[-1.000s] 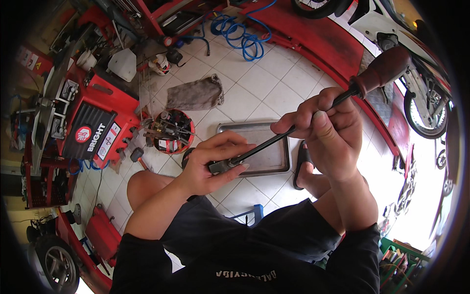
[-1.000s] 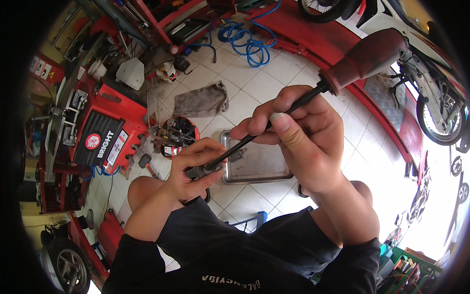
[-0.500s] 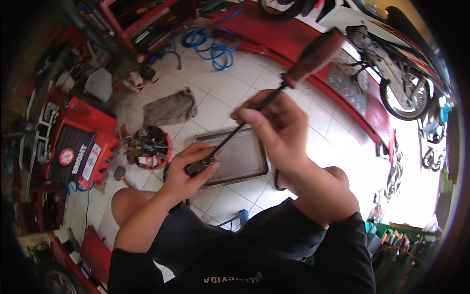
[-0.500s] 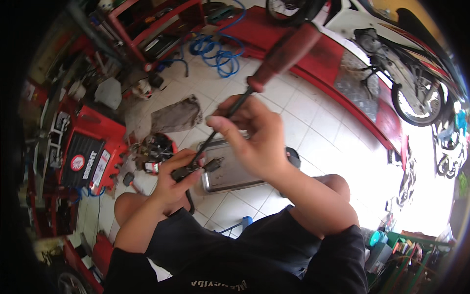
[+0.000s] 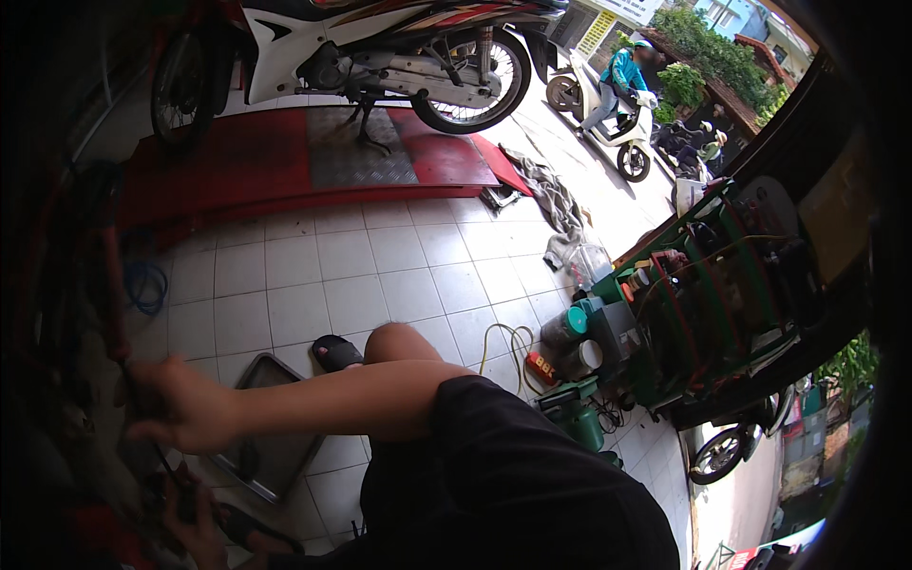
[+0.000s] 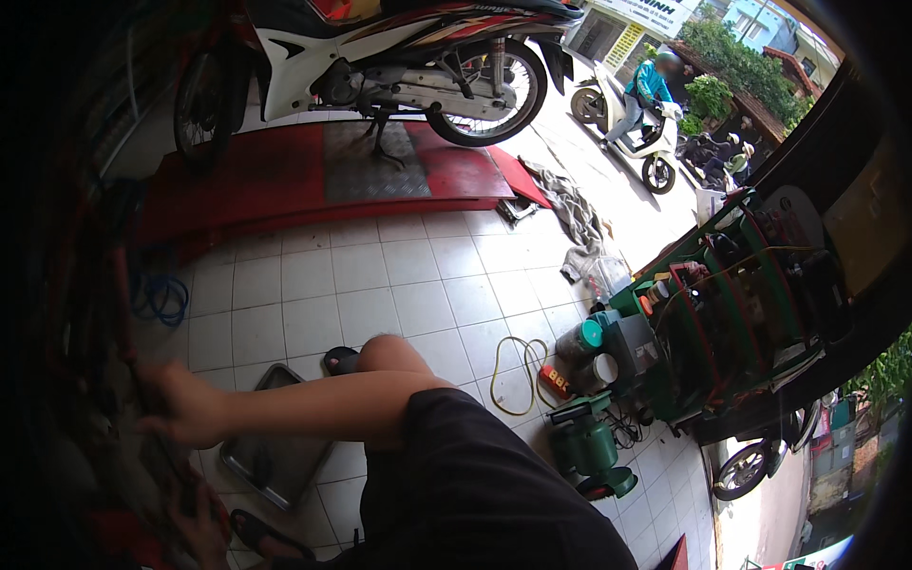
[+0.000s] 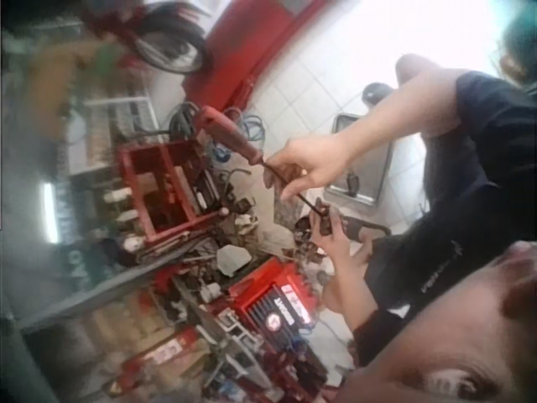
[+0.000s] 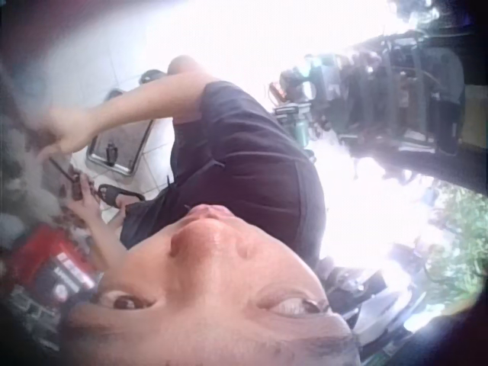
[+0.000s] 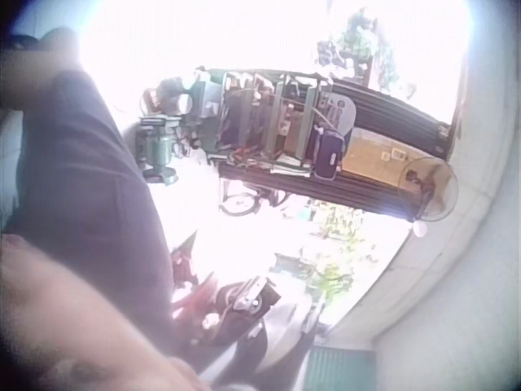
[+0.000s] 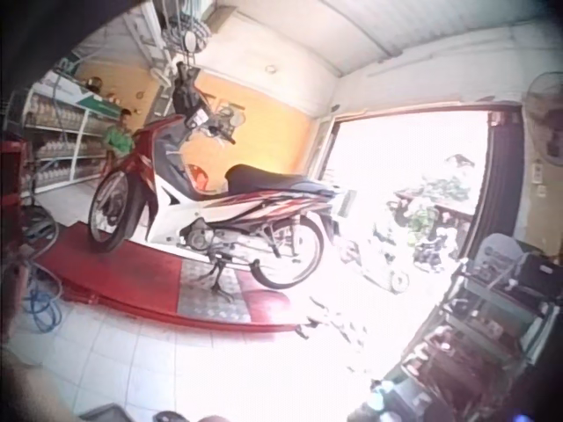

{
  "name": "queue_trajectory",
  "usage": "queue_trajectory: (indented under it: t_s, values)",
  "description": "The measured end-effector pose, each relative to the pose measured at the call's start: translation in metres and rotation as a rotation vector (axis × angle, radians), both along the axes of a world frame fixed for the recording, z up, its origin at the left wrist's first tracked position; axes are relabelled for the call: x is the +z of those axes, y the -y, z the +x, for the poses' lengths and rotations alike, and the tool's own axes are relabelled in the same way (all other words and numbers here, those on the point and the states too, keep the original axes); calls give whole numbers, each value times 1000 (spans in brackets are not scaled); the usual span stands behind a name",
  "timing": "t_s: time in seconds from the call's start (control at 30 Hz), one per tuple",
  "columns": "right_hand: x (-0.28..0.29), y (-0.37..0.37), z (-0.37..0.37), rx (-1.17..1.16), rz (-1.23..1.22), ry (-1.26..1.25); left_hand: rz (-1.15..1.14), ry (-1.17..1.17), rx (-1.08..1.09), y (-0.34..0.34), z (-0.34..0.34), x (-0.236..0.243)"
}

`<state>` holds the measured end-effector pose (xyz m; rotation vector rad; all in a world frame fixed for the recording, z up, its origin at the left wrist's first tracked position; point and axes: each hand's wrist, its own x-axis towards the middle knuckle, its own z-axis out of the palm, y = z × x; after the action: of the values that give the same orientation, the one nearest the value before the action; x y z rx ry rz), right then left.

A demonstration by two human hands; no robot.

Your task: The person sits on a stool in a workshop, using a screwdriver to disassemble and reassemble a cylindrical mechanical component. They remove a small internal piece, place it in a metal tray, and then reinsert it into the main housing.

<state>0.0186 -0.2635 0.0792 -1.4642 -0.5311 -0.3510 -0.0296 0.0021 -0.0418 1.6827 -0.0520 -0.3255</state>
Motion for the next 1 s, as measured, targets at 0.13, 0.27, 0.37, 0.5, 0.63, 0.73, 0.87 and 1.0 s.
queue_trajectory:
  t_s: [0.13, 0.27, 0.37, 0.5, 0.63, 0.73, 0.87, 1.0]
  values:
    - [-21, -6, 10, 128, 149, -14, 5, 58, 115, 15, -14, 8]
    - [3, 10, -2, 104, -115, -188, 33, 120, -33, 22, -10, 25]
    - [6, -1, 7, 1, -208, 88, 13, 104, -35, 7, -9, 32]
    - [15, 9, 3, 383, 166, -195, -70, 222, -103, 33, 0, 58]
    - [12, 14, 10, 536, 219, -275, 34, 388, -212, 28, 11, 65]
    - [7, 5, 3, 411, 105, -207, -1, 416, -192, 27, 1, 65]
    - [12, 18, 3, 380, -91, -243, -38, 448, -247, 30, -1, 68]
    - [21, 6, 2, 341, -96, -122, -128, 428, -195, 34, -2, 64]
